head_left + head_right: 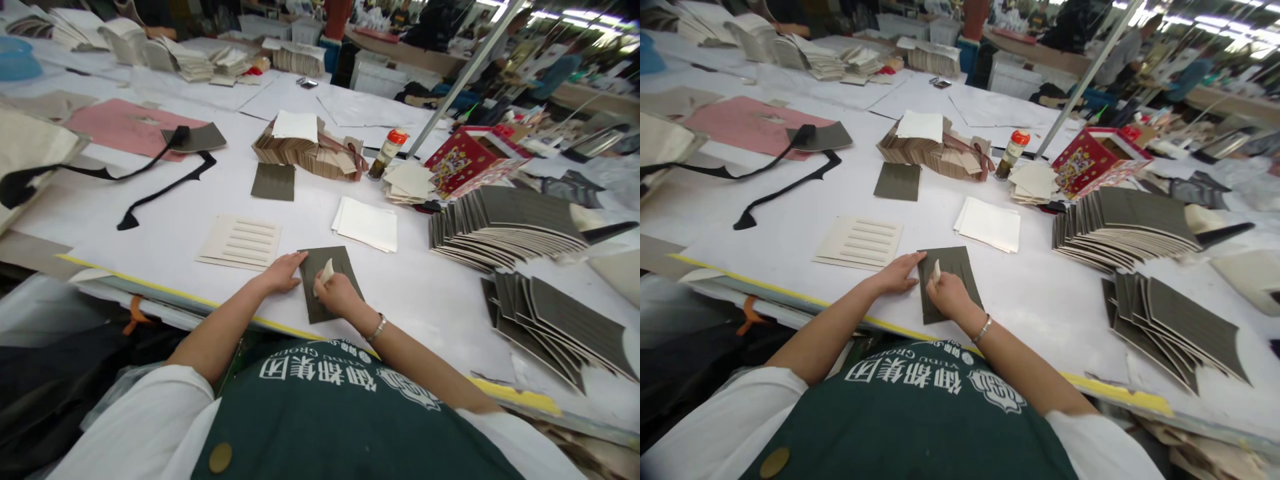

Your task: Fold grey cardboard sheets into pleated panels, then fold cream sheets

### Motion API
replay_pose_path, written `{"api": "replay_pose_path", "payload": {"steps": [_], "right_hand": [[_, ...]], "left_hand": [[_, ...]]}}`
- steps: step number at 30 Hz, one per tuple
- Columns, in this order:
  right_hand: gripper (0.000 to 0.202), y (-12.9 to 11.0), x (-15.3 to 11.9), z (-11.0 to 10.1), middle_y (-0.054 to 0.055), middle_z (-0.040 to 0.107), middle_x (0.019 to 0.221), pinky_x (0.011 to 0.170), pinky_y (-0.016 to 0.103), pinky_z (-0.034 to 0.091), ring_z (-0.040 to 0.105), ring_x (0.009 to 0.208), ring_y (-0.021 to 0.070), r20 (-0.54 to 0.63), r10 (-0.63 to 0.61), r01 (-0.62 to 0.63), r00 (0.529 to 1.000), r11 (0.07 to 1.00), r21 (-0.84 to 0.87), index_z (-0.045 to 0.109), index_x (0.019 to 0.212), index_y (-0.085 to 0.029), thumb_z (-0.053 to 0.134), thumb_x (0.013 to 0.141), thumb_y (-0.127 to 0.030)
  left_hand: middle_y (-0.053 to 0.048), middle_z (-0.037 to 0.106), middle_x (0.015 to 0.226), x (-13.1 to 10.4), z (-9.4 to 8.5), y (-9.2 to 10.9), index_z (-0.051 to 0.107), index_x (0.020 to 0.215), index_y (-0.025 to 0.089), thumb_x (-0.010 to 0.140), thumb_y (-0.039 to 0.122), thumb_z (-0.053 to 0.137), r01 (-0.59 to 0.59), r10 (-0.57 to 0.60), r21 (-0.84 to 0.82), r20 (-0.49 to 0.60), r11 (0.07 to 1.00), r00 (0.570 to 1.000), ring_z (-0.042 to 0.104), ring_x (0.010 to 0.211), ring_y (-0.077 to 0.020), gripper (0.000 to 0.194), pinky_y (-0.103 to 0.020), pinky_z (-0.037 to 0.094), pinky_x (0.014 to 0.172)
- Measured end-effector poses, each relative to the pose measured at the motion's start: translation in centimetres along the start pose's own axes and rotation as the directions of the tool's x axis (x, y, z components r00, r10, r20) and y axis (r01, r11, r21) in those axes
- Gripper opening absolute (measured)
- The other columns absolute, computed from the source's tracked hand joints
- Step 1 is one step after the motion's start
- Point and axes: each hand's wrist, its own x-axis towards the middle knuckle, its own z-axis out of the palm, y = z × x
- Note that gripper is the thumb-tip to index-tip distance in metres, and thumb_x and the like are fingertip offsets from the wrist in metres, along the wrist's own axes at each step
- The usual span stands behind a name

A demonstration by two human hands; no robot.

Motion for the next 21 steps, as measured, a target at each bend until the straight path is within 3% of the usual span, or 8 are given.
{"api": "replay_pose_path", "payload": {"steps": [3, 4, 6, 9, 11, 15, 18, 21], "right_hand": [[0.029, 0.4, -1.9, -0.1, 0.002, 0.059, 0.046, 0.054, 0.021, 0.043, 0.057, 0.046, 0.0123, 0.255, 0.020, -0.045, 0.967, 0.995, 0.092, 0.060, 0.065, -0.014, 0.038, 0.082, -0.023], [0.030, 0.3, -1.6, -0.1, 0.002, 0.060, 0.047, 0.056, 0.020, 0.043, 0.058, 0.048, 0.0120, 0.228, 0.005, -0.031, 0.974, 0.993, 0.110, 0.060, 0.066, -0.014, 0.037, 0.083, -0.024], [0.030, -0.2, 0.2, 0.0, 0.003, 0.063, 0.054, 0.063, 0.021, 0.043, 0.060, 0.057, 0.0127, 0.022, -0.031, 0.029, 0.999, 0.996, 0.083, 0.061, 0.074, -0.014, 0.035, 0.084, -0.024], [0.027, -1.2, 2.5, 0.8, 0.005, 0.066, 0.065, 0.069, 0.023, 0.041, 0.061, 0.069, 0.0156, -0.200, -0.082, 0.069, 0.976, 0.995, -0.074, 0.061, 0.086, -0.014, 0.036, 0.085, -0.022], [0.026, -1.4, 1.9, 1.5, 0.008, 0.066, 0.071, 0.067, 0.024, 0.040, 0.061, 0.071, 0.0171, -0.197, -0.078, 0.047, 0.977, 0.986, -0.160, 0.061, 0.087, -0.013, 0.037, 0.084, -0.022], [0.028, 0.1, -3.1, 1.7, 0.009, 0.066, 0.070, 0.061, 0.023, 0.038, 0.060, 0.067, 0.0171, 0.003, -0.032, 0.032, 0.999, 0.985, -0.170, 0.061, 0.075, -0.014, 0.038, 0.084, -0.026], [0.037, 3.4, -6.3, 0.0, 0.010, 0.064, 0.069, 0.061, 0.025, 0.038, 0.060, 0.070, 0.0189, -0.039, 0.136, -0.141, 0.990, 0.977, -0.162, 0.060, 0.073, -0.014, 0.033, 0.087, -0.035], [0.040, 7.6, -7.8, -2.2, 0.012, 0.063, 0.074, 0.064, 0.027, 0.039, 0.060, 0.074, 0.0197, -0.215, 0.365, -0.396, 0.906, 0.909, -0.126, 0.056, 0.076, -0.014, 0.028, 0.089, -0.039]], "left_hand": [[-0.015, 0.032, 0.141, 0.0, 0.1, -0.2, 0.024, 0.136, 0.010, 0.072, 0.023, 0.054, -0.016, 0.016, -0.004, 0.004, 1.000, 1.000, 0.030, 0.129, -0.0245, 0.072, -0.037, 0.024, 0.106], [-0.015, 0.033, 0.140, 0.1, 0.1, -0.3, 0.024, 0.136, 0.011, 0.072, 0.022, 0.053, -0.024, 0.024, -0.007, 0.002, 1.000, 1.000, 0.030, 0.128, -0.0242, 0.072, -0.036, 0.024, 0.106], [-0.013, 0.035, 0.139, 0.2, 0.2, -0.5, 0.026, 0.135, 0.011, 0.071, 0.017, 0.051, -0.042, 0.042, -0.010, -0.014, 0.999, 0.999, 0.033, 0.127, -0.0228, 0.069, -0.036, 0.026, 0.105], [-0.012, 0.039, 0.137, 0.4, 0.5, -0.4, 0.030, 0.134, 0.012, 0.071, 0.009, 0.044, -0.045, 0.045, 0.004, -0.051, 0.999, 0.998, 0.037, 0.125, -0.0203, 0.065, -0.034, 0.027, 0.105], [-0.013, 0.039, 0.137, 0.5, 0.8, -0.3, 0.031, 0.134, 0.011, 0.074, 0.008, 0.039, -0.004, 0.006, 0.032, -0.054, 0.999, 0.999, 0.036, 0.125, -0.0202, 0.060, -0.035, 0.028, 0.104], [-0.010, 0.040, 0.137, 0.5, 0.6, -0.3, 0.032, 0.133, 0.012, 0.078, 0.009, 0.035, 0.025, -0.019, 0.110, -0.053, 0.994, 0.998, 0.036, 0.126, -0.0187, 0.055, -0.033, 0.029, 0.104], [-0.007, 0.051, 0.127, 1.2, -0.1, -0.2, 0.040, 0.128, 0.016, 0.081, 0.016, 0.038, 0.046, -0.030, 0.146, -0.114, 0.988, 0.993, 0.046, 0.116, -0.0185, 0.046, -0.031, 0.035, 0.098], [-0.009, 0.056, 0.117, 2.9, -0.7, 0.3, 0.046, 0.121, 0.016, 0.083, 0.037, 0.044, 0.114, -0.071, 0.178, -0.232, 0.977, 0.970, 0.049, 0.108, -0.0232, 0.043, -0.035, 0.038, 0.092]]}}
